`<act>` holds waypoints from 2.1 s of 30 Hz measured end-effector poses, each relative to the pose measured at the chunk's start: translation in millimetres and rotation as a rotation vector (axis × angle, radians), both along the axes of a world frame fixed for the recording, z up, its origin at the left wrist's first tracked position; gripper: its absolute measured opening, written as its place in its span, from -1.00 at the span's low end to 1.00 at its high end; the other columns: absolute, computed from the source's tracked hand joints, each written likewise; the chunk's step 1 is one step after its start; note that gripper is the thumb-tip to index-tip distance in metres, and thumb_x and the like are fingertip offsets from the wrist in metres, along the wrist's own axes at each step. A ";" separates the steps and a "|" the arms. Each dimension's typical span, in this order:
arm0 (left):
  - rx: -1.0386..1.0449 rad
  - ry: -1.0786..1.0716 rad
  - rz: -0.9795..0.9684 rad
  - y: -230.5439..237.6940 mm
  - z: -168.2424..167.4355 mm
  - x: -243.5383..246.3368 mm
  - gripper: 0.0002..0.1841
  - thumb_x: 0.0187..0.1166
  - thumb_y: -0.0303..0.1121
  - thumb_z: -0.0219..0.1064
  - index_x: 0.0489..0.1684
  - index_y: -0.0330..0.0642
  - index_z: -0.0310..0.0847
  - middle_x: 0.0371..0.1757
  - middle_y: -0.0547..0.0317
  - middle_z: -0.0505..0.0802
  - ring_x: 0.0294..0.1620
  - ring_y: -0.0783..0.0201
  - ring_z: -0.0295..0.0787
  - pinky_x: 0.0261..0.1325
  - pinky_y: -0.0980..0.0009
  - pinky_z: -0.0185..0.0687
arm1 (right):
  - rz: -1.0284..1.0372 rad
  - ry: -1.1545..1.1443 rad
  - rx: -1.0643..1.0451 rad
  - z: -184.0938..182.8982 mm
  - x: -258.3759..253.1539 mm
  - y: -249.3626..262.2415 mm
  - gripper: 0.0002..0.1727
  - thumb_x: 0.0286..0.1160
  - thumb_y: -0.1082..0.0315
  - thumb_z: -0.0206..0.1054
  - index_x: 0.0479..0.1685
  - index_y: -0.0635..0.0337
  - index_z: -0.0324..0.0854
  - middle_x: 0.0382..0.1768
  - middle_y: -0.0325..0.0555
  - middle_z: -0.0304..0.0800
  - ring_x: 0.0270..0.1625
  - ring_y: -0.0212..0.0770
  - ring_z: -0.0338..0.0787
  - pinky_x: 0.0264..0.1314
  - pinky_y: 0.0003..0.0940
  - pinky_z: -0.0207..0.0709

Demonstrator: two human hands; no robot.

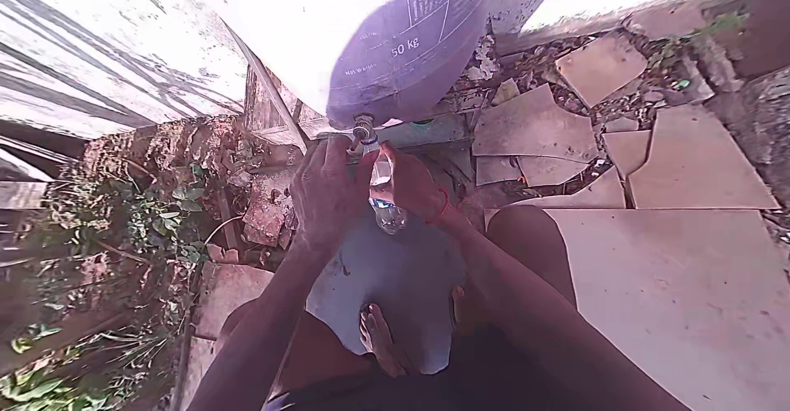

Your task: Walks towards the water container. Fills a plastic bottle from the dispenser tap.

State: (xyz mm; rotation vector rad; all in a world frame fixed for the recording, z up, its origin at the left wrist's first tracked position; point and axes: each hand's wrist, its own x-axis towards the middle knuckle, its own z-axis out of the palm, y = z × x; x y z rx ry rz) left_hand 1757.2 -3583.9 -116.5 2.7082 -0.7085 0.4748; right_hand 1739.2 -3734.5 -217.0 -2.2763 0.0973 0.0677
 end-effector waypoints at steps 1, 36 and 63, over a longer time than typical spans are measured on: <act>0.019 -0.042 0.006 -3.0 -1.4 2.2 -0.61 0.67 0.00 0.34 -0.04 -0.20 0.69 -0.28 0.06 0.83 -0.30 0.09 0.79 -0.29 0.13 0.66 | 0.007 -0.013 -0.004 -1.7 2.4 1.2 -0.03 -0.02 -0.17 0.76 0.46 0.07 0.46 -0.07 0.05 0.82 -0.03 0.11 0.86 -0.14 0.17 0.69; -0.207 0.213 0.198 -16.9 -18.2 -0.3 -0.49 0.92 -0.05 -0.14 -0.30 -0.13 0.64 -0.54 0.14 0.69 -0.51 0.15 0.65 -0.43 0.09 0.47 | 0.031 -0.013 -0.070 -0.3 7.0 -13.6 -0.05 -0.13 -0.22 0.71 0.41 -0.02 0.52 -0.07 -0.02 0.84 0.12 0.11 0.78 0.08 0.14 0.64; -0.282 -0.326 -0.043 -12.0 -49.9 16.8 -0.76 0.63 -0.30 0.32 -0.45 -0.19 0.66 -0.39 0.06 0.72 -0.22 0.00 0.62 -0.16 0.12 0.36 | -0.056 -0.033 -0.157 14.3 2.7 2.3 -0.19 0.00 -0.04 0.71 0.32 0.11 0.55 -0.20 0.08 0.77 -0.08 0.15 0.79 -0.17 0.16 0.62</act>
